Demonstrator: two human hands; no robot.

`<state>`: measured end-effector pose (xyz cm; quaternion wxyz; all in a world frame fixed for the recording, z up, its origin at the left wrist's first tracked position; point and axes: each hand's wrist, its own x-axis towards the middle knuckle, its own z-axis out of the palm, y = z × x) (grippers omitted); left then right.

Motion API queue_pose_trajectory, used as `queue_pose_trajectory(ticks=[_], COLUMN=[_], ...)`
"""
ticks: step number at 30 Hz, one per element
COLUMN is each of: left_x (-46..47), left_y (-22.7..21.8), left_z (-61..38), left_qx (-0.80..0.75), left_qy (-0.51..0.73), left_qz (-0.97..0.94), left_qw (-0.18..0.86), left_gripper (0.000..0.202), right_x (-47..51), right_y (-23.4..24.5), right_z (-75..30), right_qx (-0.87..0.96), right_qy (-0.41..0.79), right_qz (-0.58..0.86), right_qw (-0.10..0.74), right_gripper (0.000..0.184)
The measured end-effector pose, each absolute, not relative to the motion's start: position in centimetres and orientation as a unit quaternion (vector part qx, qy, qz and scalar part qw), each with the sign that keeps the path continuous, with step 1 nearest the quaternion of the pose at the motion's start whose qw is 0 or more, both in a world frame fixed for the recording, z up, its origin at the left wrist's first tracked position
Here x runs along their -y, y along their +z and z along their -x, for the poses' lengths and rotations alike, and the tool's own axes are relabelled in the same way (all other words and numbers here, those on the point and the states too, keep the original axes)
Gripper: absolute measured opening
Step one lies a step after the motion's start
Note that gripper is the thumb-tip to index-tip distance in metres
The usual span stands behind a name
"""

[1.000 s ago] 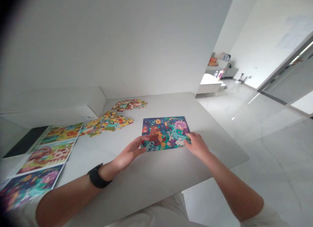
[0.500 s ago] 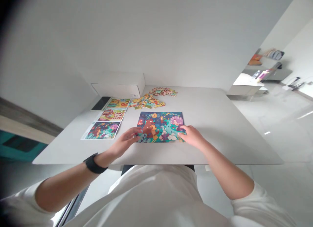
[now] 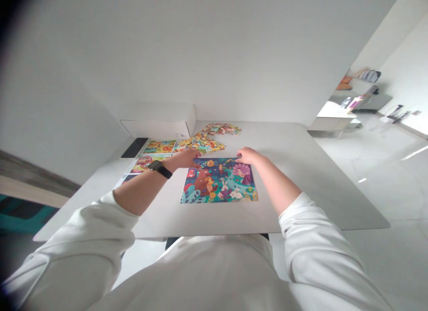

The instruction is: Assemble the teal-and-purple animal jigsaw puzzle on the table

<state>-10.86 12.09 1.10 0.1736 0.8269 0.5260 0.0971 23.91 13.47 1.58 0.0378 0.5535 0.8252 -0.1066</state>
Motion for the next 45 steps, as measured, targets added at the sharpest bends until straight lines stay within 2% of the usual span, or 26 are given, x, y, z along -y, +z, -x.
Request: queue_pose_trajectory(ticks=[5,8,14,17,22,27,33,35,38,40,42,45], left_x=[-14.3,-14.9,-14.5,-13.6,-11.4,-9.8,-9.2,-9.1,-9.3,-9.4,-9.5,-9.3], left_y=[0.7,0.7,0.7,0.3,-0.7,-0.9,2.7,3.8,4.7,4.6,4.3,3.9], left_z=[9.9,10.0,10.4,9.9,8.8,8.3,8.4,8.5,8.6,8.6,8.8,9.0], left_qx=[-0.51,-0.507,-0.488,-0.521,-0.547,-0.535,-0.524,-0.513,-0.509,-0.522,-0.531,-0.52], left_qy=[0.032,0.011,0.021,0.033,0.042,0.063,0.128,0.147,0.159,0.162,0.165,0.169], left_qz=[-0.841,-0.842,-0.846,-0.825,-0.822,-0.836,-0.838,-0.842,-0.842,-0.834,-0.829,-0.837], left_qw=[0.179,0.185,0.214,0.215,0.152,0.105,0.077,0.076,0.083,0.077,0.056,0.031], left_gripper=[0.048,0.047,0.03,0.03,0.047,0.053,0.05,0.05,0.05,0.049,0.047,0.043], right_x=[-15.6,-16.2,-15.3,-14.0,-11.4,-10.3,-10.2,-10.0,-9.7,-9.6,-9.4,-8.8], right_y=[1.5,1.2,0.2,-0.5,-1.9,-2.1,-0.2,0.0,-0.5,-1.0,-1.6,-2.1], right_z=[-23.1,-23.5,-24.2,-24.3,-24.3,-24.8,-25.8,-25.6,-24.8,-24.1,-23.3,-22.0], right_qx=[-0.811,-0.808,-0.804,-0.812,-0.824,-0.824,-0.793,-0.794,-0.814,-0.828,-0.844,-0.861], right_qy=[-0.146,-0.197,-0.248,-0.221,-0.14,-0.13,-0.163,-0.187,-0.201,-0.172,-0.123,-0.076], right_qz=[-0.561,-0.55,-0.539,-0.54,-0.545,-0.532,-0.521,-0.514,-0.51,-0.512,-0.503,-0.485], right_qw=[0.076,0.078,0.04,0.004,-0.06,-0.142,-0.27,-0.265,-0.189,-0.148,-0.143,-0.131], right_gripper=[0.029,0.033,0.05,0.046,0.038,0.047,0.062,0.064,0.058,0.047,0.035,0.036])
